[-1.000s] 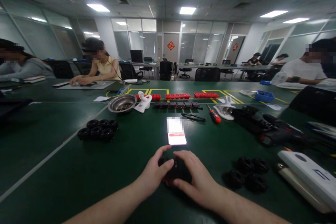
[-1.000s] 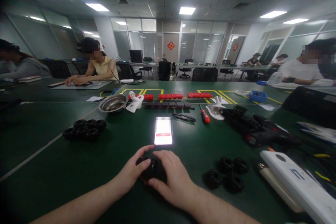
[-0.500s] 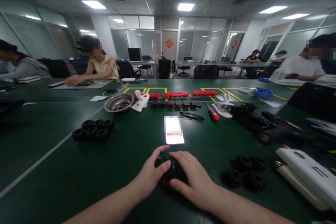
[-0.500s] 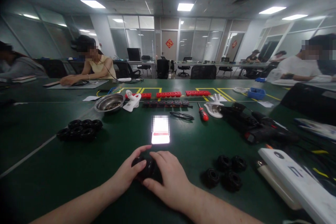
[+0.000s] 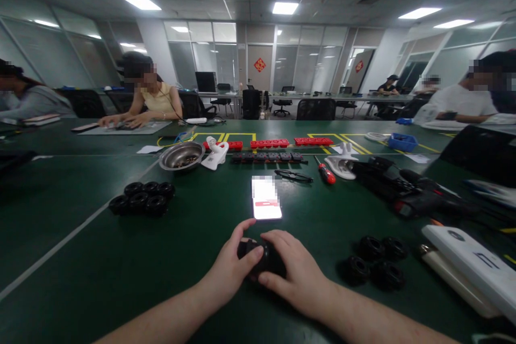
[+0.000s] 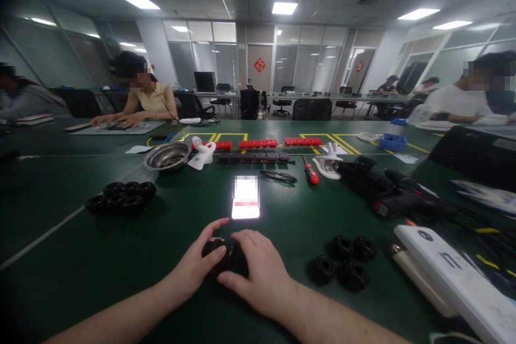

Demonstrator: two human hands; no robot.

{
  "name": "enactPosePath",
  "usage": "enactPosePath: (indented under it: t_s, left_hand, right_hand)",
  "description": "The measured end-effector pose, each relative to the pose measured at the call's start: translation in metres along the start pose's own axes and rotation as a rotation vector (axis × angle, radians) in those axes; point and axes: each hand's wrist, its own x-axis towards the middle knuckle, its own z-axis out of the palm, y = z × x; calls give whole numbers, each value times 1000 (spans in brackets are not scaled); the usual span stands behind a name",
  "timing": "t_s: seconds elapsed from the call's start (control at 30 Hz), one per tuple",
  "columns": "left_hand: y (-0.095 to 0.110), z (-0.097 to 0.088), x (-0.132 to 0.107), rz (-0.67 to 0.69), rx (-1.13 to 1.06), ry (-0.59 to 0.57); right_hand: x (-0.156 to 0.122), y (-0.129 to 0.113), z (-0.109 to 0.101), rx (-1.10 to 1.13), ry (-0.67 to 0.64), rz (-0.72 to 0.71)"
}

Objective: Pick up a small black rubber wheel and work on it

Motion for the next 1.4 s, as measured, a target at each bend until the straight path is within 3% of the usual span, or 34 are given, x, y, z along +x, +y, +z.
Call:
enactPosePath:
  t_s: [0.23,0.43,0.67,0.87,1.13,1.3,1.4]
  left_hand:
    - [1,0,2,-65,-26,-104]
    - [-1,1,1,-5,-23,-16]
    - [-1,-2,3,-65,-40,-50]
    - [2,0,-1,-30,-21,-20]
    - [0,-2,3,-62,-13,-65]
    - [-1,0,1,-9,-9,-4]
    - [0,1,1,-22,2,-33]
  right_hand:
    - [1,-1,-3,31,41,-97]
    - [2,6,0,28,48,-13]
    - [1,2,-1,92,68,-108]
    - [4,7,0,103,43,-29]
    - [0,2,0,153,37,-94]
    - [2,8,2,146,45,-44]
    - [5,13,3,176,38,-26]
